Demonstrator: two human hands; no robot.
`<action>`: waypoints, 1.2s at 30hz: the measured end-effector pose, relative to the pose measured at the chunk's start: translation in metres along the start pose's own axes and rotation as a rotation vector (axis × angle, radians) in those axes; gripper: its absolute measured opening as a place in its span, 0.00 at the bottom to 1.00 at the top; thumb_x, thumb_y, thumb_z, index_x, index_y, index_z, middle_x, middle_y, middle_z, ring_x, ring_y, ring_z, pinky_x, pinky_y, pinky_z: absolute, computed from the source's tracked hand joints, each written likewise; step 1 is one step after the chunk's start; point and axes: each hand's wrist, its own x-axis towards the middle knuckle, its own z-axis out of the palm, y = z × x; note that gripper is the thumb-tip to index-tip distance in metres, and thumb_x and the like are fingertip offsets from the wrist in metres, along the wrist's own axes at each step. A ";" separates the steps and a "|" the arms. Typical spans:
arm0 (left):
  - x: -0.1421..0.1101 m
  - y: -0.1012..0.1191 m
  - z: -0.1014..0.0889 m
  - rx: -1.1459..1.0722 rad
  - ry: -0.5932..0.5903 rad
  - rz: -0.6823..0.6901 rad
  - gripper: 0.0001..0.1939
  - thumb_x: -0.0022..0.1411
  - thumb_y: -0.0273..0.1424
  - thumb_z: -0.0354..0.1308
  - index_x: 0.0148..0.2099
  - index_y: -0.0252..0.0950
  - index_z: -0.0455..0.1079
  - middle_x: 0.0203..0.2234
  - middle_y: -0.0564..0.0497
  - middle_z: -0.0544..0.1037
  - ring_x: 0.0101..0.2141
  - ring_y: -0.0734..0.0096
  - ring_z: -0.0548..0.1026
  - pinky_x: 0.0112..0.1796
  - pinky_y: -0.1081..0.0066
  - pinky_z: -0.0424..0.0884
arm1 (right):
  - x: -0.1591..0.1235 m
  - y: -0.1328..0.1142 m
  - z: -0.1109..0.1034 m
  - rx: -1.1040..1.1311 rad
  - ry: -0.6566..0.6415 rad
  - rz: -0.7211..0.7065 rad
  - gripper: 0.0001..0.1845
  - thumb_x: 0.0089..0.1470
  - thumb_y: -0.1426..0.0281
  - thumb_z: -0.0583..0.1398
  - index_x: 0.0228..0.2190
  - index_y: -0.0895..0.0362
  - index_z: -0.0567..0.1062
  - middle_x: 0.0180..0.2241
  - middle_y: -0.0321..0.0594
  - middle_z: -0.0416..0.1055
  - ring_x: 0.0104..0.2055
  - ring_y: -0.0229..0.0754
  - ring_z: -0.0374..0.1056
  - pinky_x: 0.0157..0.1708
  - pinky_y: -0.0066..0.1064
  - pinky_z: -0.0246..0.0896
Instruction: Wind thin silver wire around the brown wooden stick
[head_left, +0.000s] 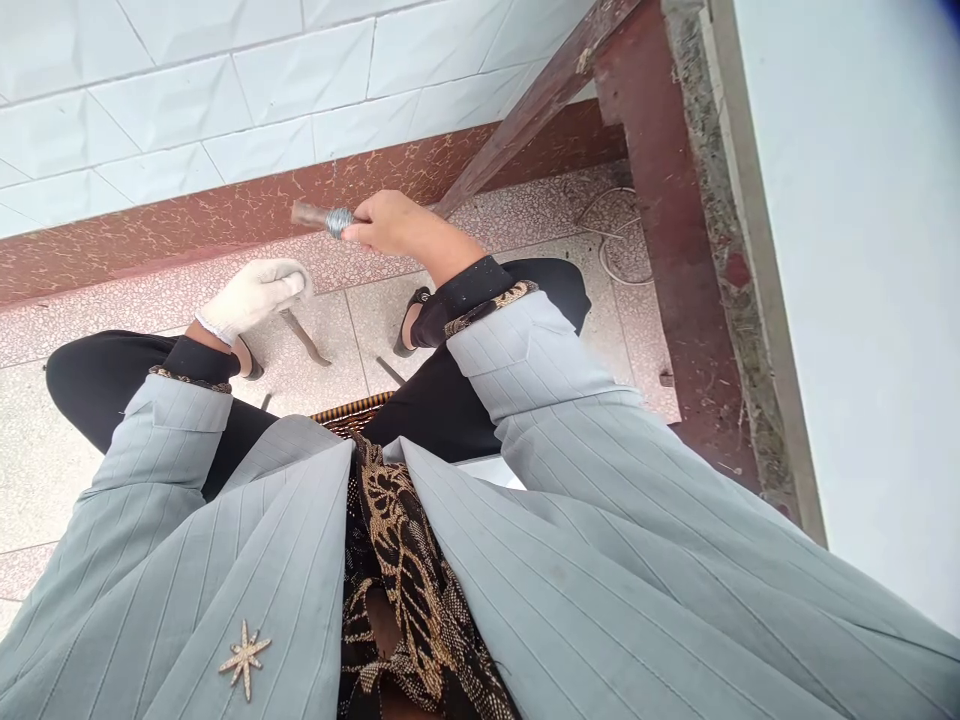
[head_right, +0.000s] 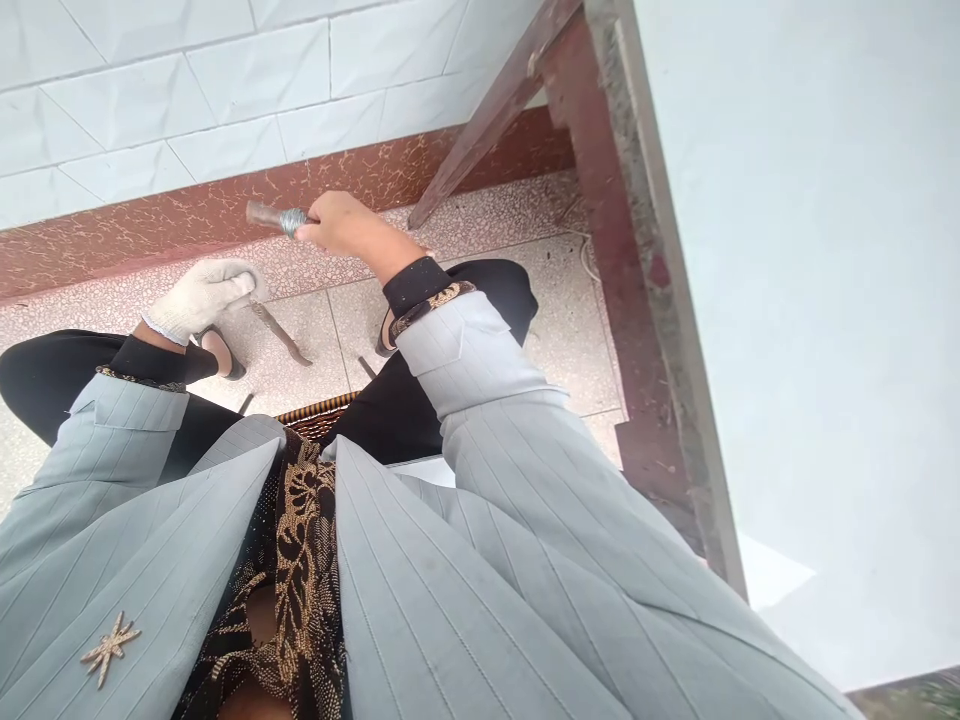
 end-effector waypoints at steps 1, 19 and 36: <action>-0.001 0.000 -0.002 0.031 0.012 0.000 0.11 0.66 0.37 0.56 0.35 0.36 0.73 0.26 0.51 0.71 0.25 0.73 0.64 0.30 0.69 0.62 | 0.000 -0.002 0.003 -0.115 -0.056 -0.028 0.20 0.65 0.68 0.64 0.21 0.56 0.68 0.21 0.36 0.65 0.26 0.37 0.60 0.29 0.33 0.51; 0.005 -0.016 0.008 -0.085 0.044 -0.045 0.11 0.68 0.36 0.56 0.34 0.35 0.70 0.23 0.55 0.65 0.22 0.78 0.59 0.27 0.73 0.57 | -0.023 -0.007 -0.012 0.525 -0.136 -0.260 0.13 0.72 0.68 0.58 0.32 0.56 0.71 0.27 0.33 0.68 0.24 0.33 0.58 0.27 0.28 0.54; 0.003 -0.013 -0.003 0.278 0.045 -0.001 0.10 0.63 0.36 0.55 0.34 0.37 0.74 0.28 0.50 0.74 0.32 0.67 0.71 0.36 0.68 0.67 | -0.004 -0.009 0.033 -0.411 -0.727 -0.134 0.14 0.68 0.66 0.63 0.34 0.63 0.81 0.23 0.35 0.70 0.32 0.39 0.70 0.39 0.32 0.59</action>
